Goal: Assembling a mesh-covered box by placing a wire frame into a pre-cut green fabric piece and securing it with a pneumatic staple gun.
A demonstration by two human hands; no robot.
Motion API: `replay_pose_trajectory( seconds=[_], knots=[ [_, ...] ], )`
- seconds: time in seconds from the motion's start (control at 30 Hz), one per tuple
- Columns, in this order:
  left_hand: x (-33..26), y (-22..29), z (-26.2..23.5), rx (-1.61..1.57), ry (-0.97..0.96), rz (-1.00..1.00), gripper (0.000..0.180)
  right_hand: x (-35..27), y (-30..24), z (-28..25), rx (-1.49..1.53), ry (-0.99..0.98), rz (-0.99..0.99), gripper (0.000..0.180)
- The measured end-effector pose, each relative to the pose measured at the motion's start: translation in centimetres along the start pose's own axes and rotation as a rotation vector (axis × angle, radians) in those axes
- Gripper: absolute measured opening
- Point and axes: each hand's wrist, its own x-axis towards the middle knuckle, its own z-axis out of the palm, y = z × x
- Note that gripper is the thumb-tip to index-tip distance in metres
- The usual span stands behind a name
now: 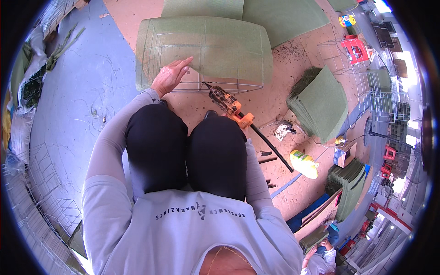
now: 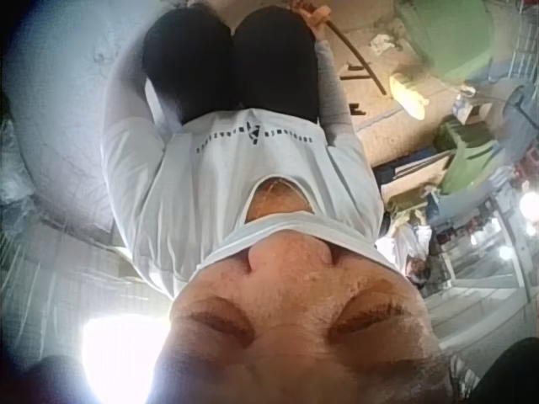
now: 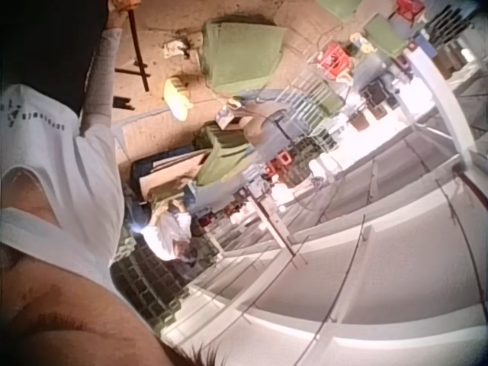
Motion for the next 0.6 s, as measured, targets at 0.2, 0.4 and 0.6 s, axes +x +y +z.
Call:
replay_pose_trajectory(
  seconds=[0.2,0.4,0.6],
  knots=[
    [0.0,0.2,-0.1,0.012,-0.004,0.001,0.034,-0.3,-1.1,0.3,0.076,-0.018,0.018,0.013],
    [-0.2,-0.1,0.0,0.030,-0.004,-0.013,0.034,-1.0,-2.9,1.0,0.012,0.024,-0.044,0.010],
    [-0.1,0.0,0.0,0.009,-0.022,-0.026,0.034,-0.9,-1.9,0.1,0.076,0.093,-0.034,0.009]
  ],
)
